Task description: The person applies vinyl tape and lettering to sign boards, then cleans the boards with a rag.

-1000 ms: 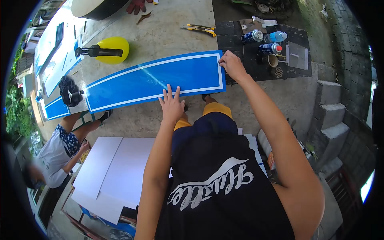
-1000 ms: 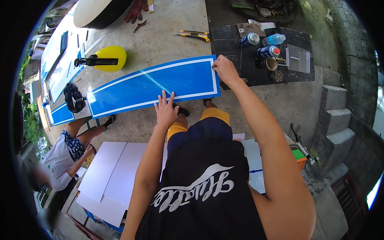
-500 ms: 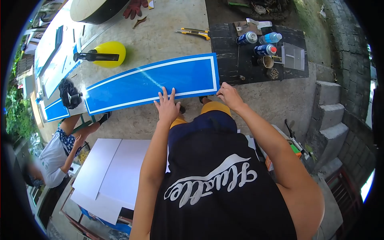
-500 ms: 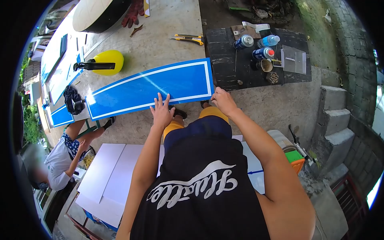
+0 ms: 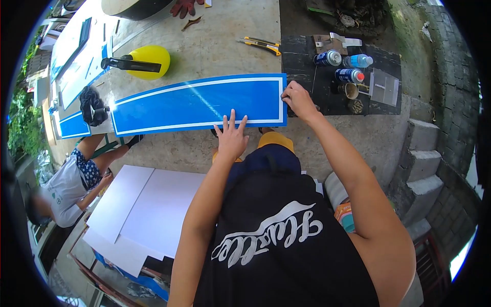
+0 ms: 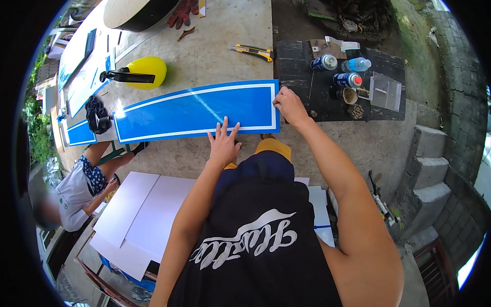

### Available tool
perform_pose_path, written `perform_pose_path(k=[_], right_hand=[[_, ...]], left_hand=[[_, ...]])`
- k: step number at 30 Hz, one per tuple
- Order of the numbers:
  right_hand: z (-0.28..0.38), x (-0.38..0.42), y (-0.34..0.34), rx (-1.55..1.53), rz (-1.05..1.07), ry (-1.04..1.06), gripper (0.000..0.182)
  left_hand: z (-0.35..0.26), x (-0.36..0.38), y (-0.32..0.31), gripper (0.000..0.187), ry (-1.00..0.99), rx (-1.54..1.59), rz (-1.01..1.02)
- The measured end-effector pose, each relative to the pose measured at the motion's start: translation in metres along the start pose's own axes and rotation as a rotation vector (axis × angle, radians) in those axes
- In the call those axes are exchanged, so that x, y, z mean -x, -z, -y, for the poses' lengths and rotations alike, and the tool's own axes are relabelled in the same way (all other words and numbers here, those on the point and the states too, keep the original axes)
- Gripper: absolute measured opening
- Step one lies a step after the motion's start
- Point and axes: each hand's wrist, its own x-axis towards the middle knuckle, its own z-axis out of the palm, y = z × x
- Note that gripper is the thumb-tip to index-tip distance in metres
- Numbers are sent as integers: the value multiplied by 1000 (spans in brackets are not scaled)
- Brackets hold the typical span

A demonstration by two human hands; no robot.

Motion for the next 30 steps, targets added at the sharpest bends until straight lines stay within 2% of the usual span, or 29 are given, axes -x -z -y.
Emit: perform_pose_path(k=[7,10,14,17,18,22,30], right_hand=[[-12,-56,19,26,-44,-12,9],[-19,-73,26,49,-110,-21,12],[-13,-81,49,-144,-212,-169,15],[-8,-70,38,-16,-113,-71,15],[-5,-67,30,-58,-52,-190,15],[-12,-48,9,-1,-101,-90,11],[6,47,-24,-65,15,-95,10]], left_hand=[[-1,-1,2,74,16,-8,29],[1,0,-2,73,-10,15,-33],[1,-3,3,72,29,3,51],[-2,-3,1,72,22,25,37],[-2,-4,1,72,18,30,24],[0,-4,1,72,16,44,32],[-4,-5,5,72,41,-2,86]])
